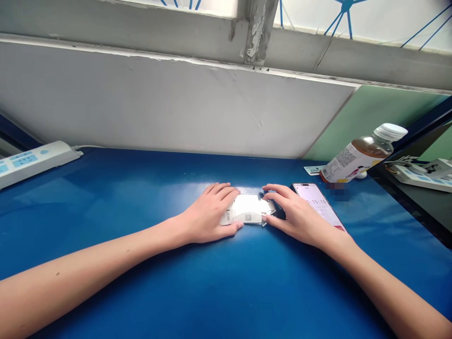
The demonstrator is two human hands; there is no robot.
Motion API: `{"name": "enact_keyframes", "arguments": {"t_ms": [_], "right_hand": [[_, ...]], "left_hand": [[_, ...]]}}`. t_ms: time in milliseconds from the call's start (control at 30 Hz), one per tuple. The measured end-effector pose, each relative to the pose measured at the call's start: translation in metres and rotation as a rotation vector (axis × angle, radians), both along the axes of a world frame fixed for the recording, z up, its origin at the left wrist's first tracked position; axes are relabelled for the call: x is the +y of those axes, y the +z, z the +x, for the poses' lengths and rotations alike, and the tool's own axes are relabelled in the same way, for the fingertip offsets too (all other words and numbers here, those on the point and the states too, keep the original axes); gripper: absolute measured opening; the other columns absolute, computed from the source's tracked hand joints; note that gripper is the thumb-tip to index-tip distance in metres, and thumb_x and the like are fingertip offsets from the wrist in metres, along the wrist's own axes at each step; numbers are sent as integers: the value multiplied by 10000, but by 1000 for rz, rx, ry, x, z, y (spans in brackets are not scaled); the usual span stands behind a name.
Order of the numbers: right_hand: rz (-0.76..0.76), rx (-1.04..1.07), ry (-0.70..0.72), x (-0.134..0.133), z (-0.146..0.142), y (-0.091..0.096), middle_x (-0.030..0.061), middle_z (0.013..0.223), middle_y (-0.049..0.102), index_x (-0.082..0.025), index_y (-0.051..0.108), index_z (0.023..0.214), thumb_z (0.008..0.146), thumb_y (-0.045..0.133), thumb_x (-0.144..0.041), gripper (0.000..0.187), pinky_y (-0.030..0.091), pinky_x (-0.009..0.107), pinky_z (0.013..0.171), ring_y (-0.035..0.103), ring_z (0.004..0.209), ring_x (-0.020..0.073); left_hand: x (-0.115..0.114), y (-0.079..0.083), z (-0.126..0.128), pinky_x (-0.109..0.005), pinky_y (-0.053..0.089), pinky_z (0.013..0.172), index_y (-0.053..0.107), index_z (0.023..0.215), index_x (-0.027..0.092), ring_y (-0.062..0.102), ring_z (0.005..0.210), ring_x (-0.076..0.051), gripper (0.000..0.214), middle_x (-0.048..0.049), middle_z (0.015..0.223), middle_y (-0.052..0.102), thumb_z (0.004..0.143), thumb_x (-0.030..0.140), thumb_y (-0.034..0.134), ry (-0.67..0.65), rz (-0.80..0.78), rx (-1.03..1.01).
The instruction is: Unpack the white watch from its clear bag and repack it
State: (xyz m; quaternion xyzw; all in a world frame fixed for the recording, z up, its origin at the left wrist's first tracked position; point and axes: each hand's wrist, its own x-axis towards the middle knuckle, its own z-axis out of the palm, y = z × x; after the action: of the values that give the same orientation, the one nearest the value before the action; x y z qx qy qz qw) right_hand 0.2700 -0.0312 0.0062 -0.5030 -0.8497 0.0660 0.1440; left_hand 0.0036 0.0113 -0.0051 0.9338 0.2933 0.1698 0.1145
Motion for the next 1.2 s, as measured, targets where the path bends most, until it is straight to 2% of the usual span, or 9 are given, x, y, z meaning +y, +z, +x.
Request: {"name": "enact_keyframes", "arguments": {"t_ms": [167,300,500,600,700,867,1100,1200], "right_hand": [[125,-85,8,-1,0,9,185,1338,598,-155,639,1040,904,599,-353,243,496,511,1009,543,1259,352],[125,-127,-6,2,9,13,161,1281,635,-180,655,968,884,618,-404,242,497,504,998,571,1224,344],[135,-105,18,5,15,10,158,1365,582,-194,607,1172,889,635,-419,362,496,497,999,566,1230,326],[74,-81,84,3,10,10,153,1388,560,-210,608,1207,924,607,-388,334,497,482,1004,565,1228,313],[-3,-56,91,1,5,9,146,1394,553,-222,586,1258,965,553,-367,329,510,472,992,566,1224,304],[-40,-6,76,-1,2,6,153,1369,563,-202,568,1199,977,531,-333,260,521,478,976,563,1193,296],[8,-33,55,-1,3,9,166,1376,542,-193,544,1163,984,476,-273,207,528,487,936,574,1159,308],[69,-79,25,2,7,11,161,1252,619,-185,559,1144,952,458,-175,217,530,488,898,585,1108,315]], "left_hand": [[-1,0,1,-537,358,1111,488,1353,125,439,1342,-385,597,-170,1364,572,875,460,614,6,-2,6],[0,0,1,-539,360,1110,483,1360,125,444,1339,-383,604,-172,1369,568,872,454,618,1,4,6],[0,0,0,-536,348,1121,482,1366,108,440,1343,-383,611,-179,1382,558,876,449,611,-1,2,24],[0,1,0,-535,352,1117,480,1369,116,447,1333,-380,608,-173,1374,563,879,453,606,-1,6,24],[0,1,1,-534,350,1119,482,1368,113,450,1330,-379,608,-174,1372,563,881,457,604,2,7,26],[-1,1,1,-536,353,1117,490,1360,123,455,1330,-382,596,-175,1362,569,876,447,615,2,1,16],[-1,2,1,-538,354,1118,484,1350,132,448,1339,-374,577,-166,1360,575,875,436,608,7,-7,10],[-1,3,1,-535,361,1113,495,1331,137,456,1333,-373,560,-167,1348,582,869,431,610,7,-10,0]]}}
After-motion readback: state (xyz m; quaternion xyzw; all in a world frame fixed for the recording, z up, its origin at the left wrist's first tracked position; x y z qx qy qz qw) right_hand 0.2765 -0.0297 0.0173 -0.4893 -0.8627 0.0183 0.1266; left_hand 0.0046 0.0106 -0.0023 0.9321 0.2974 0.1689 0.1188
